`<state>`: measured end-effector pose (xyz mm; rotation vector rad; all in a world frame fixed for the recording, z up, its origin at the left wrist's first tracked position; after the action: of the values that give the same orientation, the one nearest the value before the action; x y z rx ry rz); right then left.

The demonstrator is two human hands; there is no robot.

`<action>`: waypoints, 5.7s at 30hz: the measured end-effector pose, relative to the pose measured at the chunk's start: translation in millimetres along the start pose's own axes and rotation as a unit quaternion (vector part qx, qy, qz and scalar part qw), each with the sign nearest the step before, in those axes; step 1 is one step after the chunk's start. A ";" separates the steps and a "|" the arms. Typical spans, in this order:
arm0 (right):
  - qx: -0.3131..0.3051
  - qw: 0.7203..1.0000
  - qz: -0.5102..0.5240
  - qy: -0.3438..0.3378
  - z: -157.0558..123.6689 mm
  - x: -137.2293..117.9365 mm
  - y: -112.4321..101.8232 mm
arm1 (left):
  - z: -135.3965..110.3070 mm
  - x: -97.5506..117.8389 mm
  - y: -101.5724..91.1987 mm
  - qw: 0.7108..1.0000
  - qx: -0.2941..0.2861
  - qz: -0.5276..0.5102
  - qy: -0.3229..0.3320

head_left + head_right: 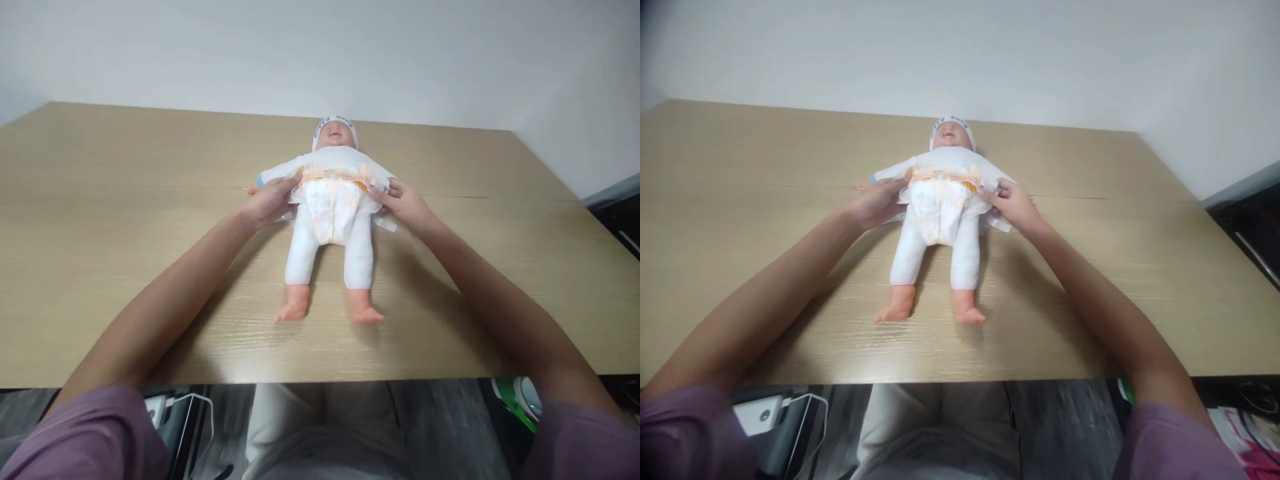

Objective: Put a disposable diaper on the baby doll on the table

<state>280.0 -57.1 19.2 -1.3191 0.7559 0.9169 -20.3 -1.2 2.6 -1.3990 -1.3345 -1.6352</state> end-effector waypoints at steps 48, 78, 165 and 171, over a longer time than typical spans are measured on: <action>0.113 0.938 -0.191 -0.267 -38.3 -50.0 27.5 | -7.3 33.2 119.2 0.797 -0.059 0.553 0.234; 0.010 0.916 -0.301 -0.264 2.7 -121.9 69.1 | -48.3 11.5 -52.4 0.832 0.070 0.544 0.078; 0.089 0.981 -0.161 -0.067 -105.1 -58.9 41.8 | -115.3 -14.7 41.1 0.969 0.062 0.210 0.113; 0.065 0.965 -0.228 -0.108 -104.9 -62.5 49.6 | -119.2 -10.7 43.7 0.963 0.071 0.243 0.095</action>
<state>212.0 -168.3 38.7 -1.1858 0.3149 0.6138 -19.6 -128.1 13.0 -1.3155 -0.8886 -1.2796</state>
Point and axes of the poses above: each hand's wrist, its own z-axis towards the middle knuckle, its own y-axis out of the palm, x = y × z, the point moved 6 cm from there along z, towards the middle knuckle, and after that the axes turned 9 degrees about -z, right-handed, at the moved point
